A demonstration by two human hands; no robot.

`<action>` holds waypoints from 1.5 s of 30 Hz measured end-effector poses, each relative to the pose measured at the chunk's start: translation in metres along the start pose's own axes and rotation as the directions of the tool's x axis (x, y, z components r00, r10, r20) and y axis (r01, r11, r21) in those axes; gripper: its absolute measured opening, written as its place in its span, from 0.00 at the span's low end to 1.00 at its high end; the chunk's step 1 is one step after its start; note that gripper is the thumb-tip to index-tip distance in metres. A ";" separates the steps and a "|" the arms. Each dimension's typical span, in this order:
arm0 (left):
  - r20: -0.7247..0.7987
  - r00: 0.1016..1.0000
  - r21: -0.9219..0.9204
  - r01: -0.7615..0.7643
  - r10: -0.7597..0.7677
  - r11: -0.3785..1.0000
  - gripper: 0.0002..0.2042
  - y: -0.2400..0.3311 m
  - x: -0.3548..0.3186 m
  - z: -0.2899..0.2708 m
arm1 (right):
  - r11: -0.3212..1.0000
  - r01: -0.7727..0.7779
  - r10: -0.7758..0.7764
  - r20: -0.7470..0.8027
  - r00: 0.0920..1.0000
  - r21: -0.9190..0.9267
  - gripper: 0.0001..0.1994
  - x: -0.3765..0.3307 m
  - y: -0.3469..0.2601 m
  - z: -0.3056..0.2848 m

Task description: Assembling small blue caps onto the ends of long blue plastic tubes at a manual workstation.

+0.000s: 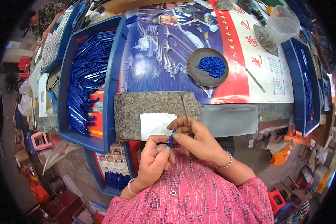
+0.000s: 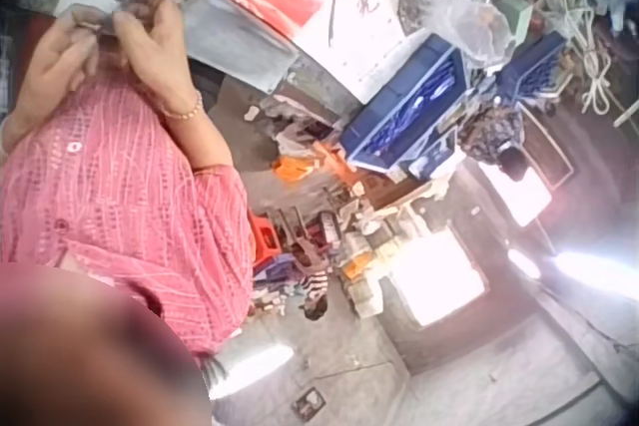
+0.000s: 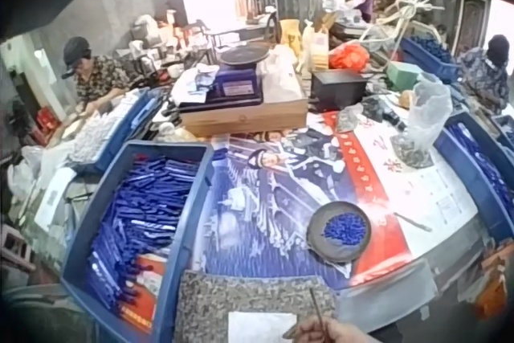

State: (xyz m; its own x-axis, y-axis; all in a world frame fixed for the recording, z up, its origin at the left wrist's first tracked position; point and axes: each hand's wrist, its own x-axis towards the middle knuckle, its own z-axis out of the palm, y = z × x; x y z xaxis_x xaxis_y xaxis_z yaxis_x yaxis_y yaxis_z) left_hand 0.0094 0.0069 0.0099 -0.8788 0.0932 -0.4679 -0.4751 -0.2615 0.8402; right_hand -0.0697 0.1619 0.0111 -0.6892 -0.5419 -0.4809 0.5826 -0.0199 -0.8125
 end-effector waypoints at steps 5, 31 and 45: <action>0.032 0.999 -0.123 0.038 -0.034 0.992 0.10 0.003 -0.013 -0.005 | 0.998 -0.025 0.023 0.044 0.999 0.055 0.08 0.003 0.005 0.002; 0.050 0.988 -0.157 0.150 -0.144 0.976 0.07 0.014 -0.010 -0.001 | 0.993 -0.044 0.029 0.135 0.990 0.106 0.05 0.010 -0.002 -0.001; 0.500 0.824 -0.715 0.566 -0.264 0.411 0.09 0.008 0.041 0.003 | 0.988 -0.066 0.057 0.071 0.996 0.141 0.08 0.018 -0.019 -0.034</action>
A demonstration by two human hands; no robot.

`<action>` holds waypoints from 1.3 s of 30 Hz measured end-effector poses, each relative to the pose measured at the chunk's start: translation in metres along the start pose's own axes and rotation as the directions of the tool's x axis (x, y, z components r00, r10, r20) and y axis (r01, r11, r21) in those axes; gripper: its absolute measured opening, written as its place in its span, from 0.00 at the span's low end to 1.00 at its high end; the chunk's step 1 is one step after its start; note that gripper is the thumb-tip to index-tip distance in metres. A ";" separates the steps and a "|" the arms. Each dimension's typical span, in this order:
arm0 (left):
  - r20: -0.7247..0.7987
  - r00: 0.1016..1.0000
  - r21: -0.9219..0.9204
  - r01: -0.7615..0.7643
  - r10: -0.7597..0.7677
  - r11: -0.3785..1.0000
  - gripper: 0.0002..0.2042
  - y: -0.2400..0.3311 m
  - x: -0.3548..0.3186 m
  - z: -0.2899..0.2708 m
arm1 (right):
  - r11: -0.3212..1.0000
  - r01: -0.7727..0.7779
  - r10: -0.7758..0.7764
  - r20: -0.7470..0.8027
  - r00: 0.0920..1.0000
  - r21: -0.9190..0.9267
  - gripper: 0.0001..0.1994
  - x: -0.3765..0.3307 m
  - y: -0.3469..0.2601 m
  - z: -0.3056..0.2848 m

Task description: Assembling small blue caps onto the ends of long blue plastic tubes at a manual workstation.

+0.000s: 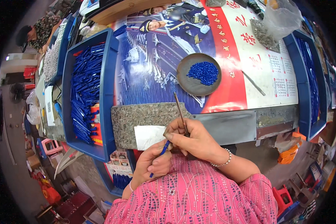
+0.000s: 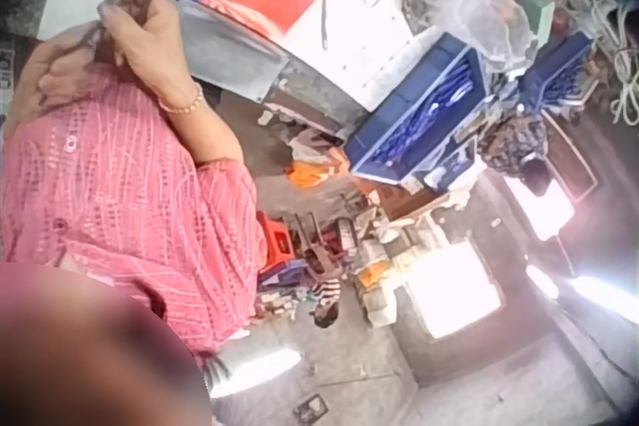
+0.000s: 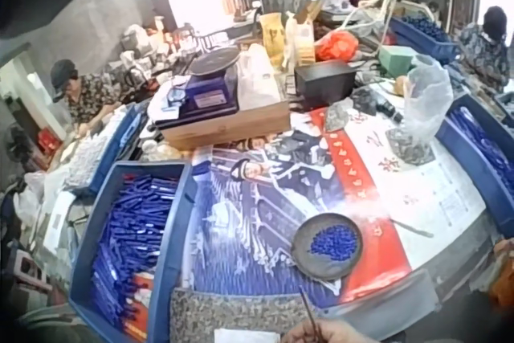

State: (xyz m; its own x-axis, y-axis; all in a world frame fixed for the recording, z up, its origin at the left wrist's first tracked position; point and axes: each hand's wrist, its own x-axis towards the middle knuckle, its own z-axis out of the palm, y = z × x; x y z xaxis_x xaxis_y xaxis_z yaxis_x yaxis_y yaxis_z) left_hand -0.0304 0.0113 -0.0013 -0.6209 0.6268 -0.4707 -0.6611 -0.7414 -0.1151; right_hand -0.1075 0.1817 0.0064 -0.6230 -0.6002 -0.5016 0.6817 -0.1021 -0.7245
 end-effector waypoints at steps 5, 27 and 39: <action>-0.030 0.999 -0.017 -0.019 0.019 1.000 0.10 0.009 0.012 0.014 | 0.993 0.074 -0.074 0.005 0.997 -0.089 0.12 0.000 -0.003 -0.006; -0.069 0.967 0.452 -0.190 0.246 0.872 0.12 -0.003 0.002 0.016 | 0.990 0.139 -0.139 0.058 0.989 0.010 0.14 0.000 0.009 0.005; -0.019 0.923 0.635 -0.286 0.385 0.717 0.07 -0.014 -0.004 0.029 | 0.976 0.173 -0.176 0.007 0.984 0.134 0.16 -0.009 0.013 0.012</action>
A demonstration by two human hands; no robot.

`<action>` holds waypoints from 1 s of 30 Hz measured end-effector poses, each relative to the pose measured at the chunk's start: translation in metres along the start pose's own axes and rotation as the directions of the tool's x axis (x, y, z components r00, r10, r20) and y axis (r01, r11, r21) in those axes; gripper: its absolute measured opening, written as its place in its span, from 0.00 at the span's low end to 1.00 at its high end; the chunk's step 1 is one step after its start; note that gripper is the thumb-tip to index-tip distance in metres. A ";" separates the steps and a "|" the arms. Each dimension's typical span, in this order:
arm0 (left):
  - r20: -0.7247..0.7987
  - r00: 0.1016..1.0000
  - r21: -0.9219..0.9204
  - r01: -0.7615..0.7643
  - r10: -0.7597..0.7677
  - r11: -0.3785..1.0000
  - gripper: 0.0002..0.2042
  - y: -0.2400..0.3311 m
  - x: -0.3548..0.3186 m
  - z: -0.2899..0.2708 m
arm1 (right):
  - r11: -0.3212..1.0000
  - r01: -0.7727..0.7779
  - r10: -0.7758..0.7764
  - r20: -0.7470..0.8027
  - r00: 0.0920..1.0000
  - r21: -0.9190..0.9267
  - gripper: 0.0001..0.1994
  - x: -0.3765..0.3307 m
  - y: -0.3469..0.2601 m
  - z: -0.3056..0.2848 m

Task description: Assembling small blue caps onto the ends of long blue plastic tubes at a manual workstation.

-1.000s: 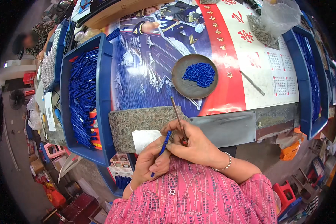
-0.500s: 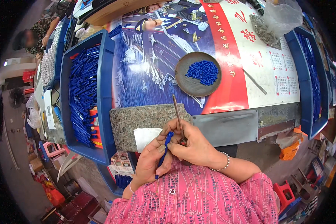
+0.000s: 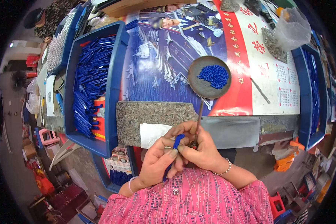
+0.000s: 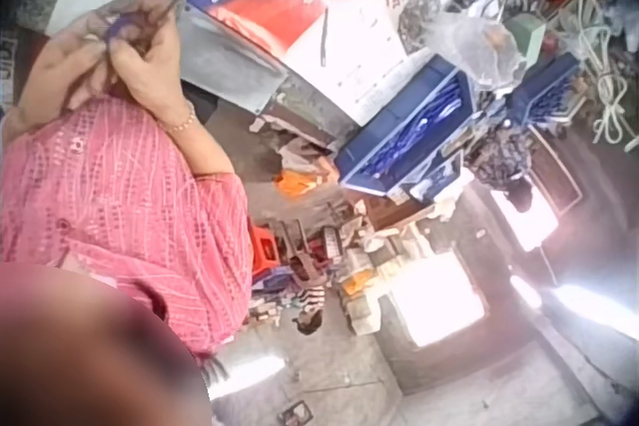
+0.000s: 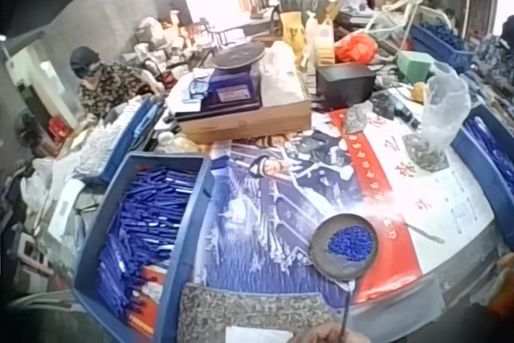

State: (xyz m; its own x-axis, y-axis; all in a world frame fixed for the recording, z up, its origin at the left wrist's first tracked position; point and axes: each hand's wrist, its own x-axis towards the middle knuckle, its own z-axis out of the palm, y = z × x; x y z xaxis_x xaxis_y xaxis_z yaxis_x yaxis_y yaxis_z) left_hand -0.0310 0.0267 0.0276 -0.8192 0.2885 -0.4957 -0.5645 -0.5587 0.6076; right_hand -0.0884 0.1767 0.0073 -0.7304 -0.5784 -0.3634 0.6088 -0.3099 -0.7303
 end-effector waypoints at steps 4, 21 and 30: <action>-0.019 1.000 0.071 0.000 0.002 0.997 0.05 -0.001 -0.003 0.000 | 0.998 0.060 -0.059 0.035 0.998 -0.023 0.12 -0.002 0.004 -0.008; -0.039 0.997 0.058 0.066 -0.064 0.996 0.04 0.002 -0.012 -0.004 | 0.996 -0.066 0.060 -0.077 0.995 -0.068 0.08 0.002 0.004 0.001; -0.076 0.997 0.155 0.019 -0.007 0.988 0.03 0.003 -0.015 -0.001 | 0.996 -0.094 0.093 -0.042 0.995 -0.002 0.07 0.001 0.001 0.003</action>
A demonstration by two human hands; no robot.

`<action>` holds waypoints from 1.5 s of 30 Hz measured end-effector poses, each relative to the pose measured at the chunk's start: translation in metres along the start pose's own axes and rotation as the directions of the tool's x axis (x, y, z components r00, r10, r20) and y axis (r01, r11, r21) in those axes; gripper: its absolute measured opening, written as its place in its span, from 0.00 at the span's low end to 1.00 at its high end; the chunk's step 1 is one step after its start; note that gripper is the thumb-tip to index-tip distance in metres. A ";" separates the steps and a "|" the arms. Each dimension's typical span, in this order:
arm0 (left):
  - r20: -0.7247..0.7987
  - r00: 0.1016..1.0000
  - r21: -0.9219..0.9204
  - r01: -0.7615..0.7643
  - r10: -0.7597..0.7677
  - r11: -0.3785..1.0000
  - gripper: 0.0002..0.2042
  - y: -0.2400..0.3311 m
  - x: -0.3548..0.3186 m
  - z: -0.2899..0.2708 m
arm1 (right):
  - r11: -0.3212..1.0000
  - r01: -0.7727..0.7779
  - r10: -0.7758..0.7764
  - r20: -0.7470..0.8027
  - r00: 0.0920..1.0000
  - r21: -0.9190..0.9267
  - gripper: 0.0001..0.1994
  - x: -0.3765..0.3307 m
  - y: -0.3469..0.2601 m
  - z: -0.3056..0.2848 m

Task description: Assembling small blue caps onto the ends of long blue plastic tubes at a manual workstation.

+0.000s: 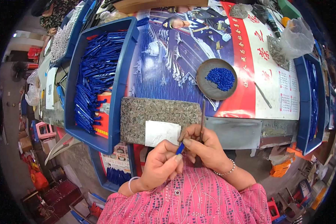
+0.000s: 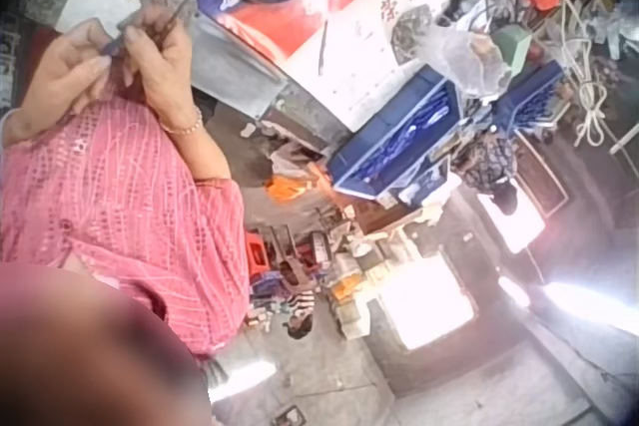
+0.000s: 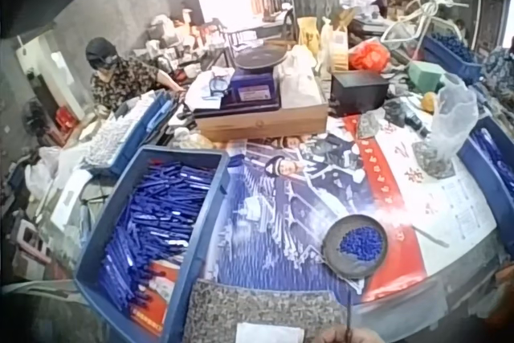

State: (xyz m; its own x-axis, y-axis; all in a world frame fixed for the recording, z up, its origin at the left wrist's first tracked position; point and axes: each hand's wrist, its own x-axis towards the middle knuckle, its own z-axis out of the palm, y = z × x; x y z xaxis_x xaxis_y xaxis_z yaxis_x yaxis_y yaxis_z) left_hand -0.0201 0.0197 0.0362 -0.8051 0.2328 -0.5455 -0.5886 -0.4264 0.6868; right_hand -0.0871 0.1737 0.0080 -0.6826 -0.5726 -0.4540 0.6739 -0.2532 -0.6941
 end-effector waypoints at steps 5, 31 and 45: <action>-0.053 0.960 0.332 -0.244 0.276 0.911 0.06 -0.010 0.004 0.005 | 0.993 0.074 -0.077 0.023 0.997 0.090 0.08 -0.004 -0.003 -0.004; 0.045 0.816 0.863 -0.323 0.576 0.389 0.10 0.010 0.018 0.004 | 0.986 -0.029 0.022 0.045 0.999 0.162 0.11 0.013 -0.012 -0.009; -0.214 0.925 0.447 -0.193 0.314 0.874 0.12 0.033 0.033 0.018 | 0.986 0.052 -0.059 0.045 0.997 0.157 0.14 0.010 -0.028 -0.016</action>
State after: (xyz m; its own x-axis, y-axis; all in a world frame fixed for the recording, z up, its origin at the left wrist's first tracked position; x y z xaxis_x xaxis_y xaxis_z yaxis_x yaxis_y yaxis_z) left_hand -0.0673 0.0293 0.0497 -0.9140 -0.1055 -0.3917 -0.3912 -0.0268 0.9199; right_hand -0.1170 0.1872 0.0137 -0.7082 -0.5907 -0.3866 0.6736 -0.4015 -0.6205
